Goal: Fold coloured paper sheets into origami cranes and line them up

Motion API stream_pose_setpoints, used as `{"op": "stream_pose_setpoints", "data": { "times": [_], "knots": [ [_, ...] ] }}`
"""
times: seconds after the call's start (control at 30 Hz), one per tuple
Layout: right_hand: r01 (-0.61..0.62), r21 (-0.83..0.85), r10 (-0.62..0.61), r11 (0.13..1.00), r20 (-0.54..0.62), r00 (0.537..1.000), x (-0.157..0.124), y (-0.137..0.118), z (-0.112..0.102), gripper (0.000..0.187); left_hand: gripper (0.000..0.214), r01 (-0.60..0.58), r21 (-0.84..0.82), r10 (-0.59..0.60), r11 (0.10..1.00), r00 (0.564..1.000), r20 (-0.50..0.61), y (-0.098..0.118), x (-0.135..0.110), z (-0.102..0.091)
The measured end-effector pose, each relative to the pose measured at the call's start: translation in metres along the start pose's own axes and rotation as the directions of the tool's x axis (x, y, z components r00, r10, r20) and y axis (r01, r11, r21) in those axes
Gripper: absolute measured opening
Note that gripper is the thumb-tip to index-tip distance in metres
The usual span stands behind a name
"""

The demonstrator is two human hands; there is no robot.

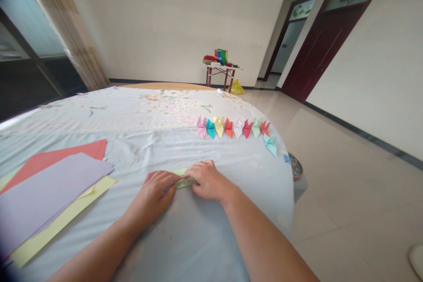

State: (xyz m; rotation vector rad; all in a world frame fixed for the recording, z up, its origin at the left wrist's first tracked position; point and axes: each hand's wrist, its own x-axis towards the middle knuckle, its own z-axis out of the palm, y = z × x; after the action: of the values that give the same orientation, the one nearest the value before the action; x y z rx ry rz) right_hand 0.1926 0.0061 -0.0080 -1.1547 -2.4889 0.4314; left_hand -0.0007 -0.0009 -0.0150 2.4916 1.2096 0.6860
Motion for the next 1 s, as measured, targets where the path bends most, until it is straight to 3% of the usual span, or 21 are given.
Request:
{"op": "stream_pose_setpoints", "data": {
  "times": [0.1, 0.27, 0.57, 0.83, 1.0],
  "knots": [
    [-0.007, 0.011, 0.008, 1.000, -0.025, 1.000, 0.000, 0.003, 0.001, 0.038, 0.025, 0.006, -0.001, -0.006, 1.000, 1.000, 0.005, -0.002, 0.000, 0.001],
    [-0.023, 0.015, 0.023, 1.000, -0.047, 0.999, 0.001, 0.005, 0.001, 0.020, 0.017, 0.047, -0.043, -0.047, 0.998, 0.999, 0.001, -0.011, 0.001, 0.006],
    [-0.045, 0.096, 0.053, 0.994, -0.080, 0.995, 0.004, 0.013, 0.003, 0.011, 0.026, 0.027, 0.028, -0.027, 0.999, 0.999, 0.017, -0.007, 0.002, -0.001],
    [-0.086, 0.049, 0.090, 0.995, -0.092, 0.992, 0.001, 0.006, -0.002, 0.019, 0.027, -0.034, 0.085, 0.027, 0.996, 0.997, 0.077, 0.001, 0.004, -0.002],
    [-0.092, 0.029, 0.094, 0.995, -0.075, 0.993, 0.003, 0.008, 0.004, 0.019, 0.027, 0.000, 0.057, -0.004, 0.998, 0.997, 0.082, -0.002, 0.004, 0.000]
  ]
}}
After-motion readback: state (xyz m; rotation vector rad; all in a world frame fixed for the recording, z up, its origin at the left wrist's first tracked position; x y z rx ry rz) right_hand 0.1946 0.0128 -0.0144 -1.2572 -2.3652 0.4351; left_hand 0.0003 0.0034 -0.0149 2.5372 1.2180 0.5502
